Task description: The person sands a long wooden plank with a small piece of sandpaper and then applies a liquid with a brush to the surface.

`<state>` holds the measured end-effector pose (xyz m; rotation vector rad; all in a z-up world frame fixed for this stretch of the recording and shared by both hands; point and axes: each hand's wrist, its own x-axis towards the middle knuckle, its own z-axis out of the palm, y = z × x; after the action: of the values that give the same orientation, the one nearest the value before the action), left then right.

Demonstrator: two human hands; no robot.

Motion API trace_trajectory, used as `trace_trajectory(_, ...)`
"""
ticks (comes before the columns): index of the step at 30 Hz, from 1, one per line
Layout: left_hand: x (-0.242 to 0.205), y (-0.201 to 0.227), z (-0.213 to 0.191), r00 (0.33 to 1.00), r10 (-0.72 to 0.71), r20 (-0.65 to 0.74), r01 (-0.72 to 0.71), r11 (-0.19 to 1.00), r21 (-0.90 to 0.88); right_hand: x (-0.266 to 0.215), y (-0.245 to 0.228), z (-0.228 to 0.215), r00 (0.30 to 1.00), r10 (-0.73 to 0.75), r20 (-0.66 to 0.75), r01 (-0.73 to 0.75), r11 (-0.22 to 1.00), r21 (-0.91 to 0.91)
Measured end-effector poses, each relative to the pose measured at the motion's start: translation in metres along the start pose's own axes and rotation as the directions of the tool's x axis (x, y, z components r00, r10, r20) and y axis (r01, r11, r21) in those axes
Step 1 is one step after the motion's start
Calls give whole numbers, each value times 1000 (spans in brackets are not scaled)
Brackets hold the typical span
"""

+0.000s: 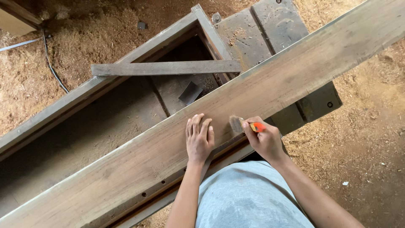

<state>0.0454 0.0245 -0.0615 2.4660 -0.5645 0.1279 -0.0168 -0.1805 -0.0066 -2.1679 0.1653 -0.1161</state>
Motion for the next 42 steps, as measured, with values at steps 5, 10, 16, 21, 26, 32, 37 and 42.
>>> trace_trajectory(5, 4, 8, -9, 1000, -24, 10, 24, 1000, -19, -7, 10, -4, 980, -198, -1, 198, 978, 72)
trace_trajectory(10, 10, 14, -13, 999, -30, -24, 31, 999, 13, -15, 13, -6, 999, 21, 42, -23, 998, 51)
trace_trajectory(16, 6, 13, -12, 998, -26, -52, 26, 1000, -7, -30, 8, -10, 980, -141, -142, 123, 984, -130)
trace_trajectory(21, 4, 22, -7, 1000, -17, -13, 16, 1000, -23, -32, 18, -15, 999, 21, 33, -22, 999, 43)
trace_trajectory(26, 11, 27, -5, 998, -64, -28, 63, 998, -19, -27, 15, -24, 999, 34, -33, -34, 999, -10)
trace_trajectory(32, 13, 35, 4, 999, -33, -5, 33, 999, 43, -14, 23, -36, 997, -75, 10, 75, 997, 3)
trace_trajectory(37, 17, 39, 7, 997, -78, -25, 80, 992, 98, -10, 37, -36, 996, -77, 42, 68, 980, 186)
trace_trajectory(42, 20, 40, 7, 995, -96, -34, 98, 993, 66, -4, 47, -47, 994, -109, 22, 110, 992, -62)
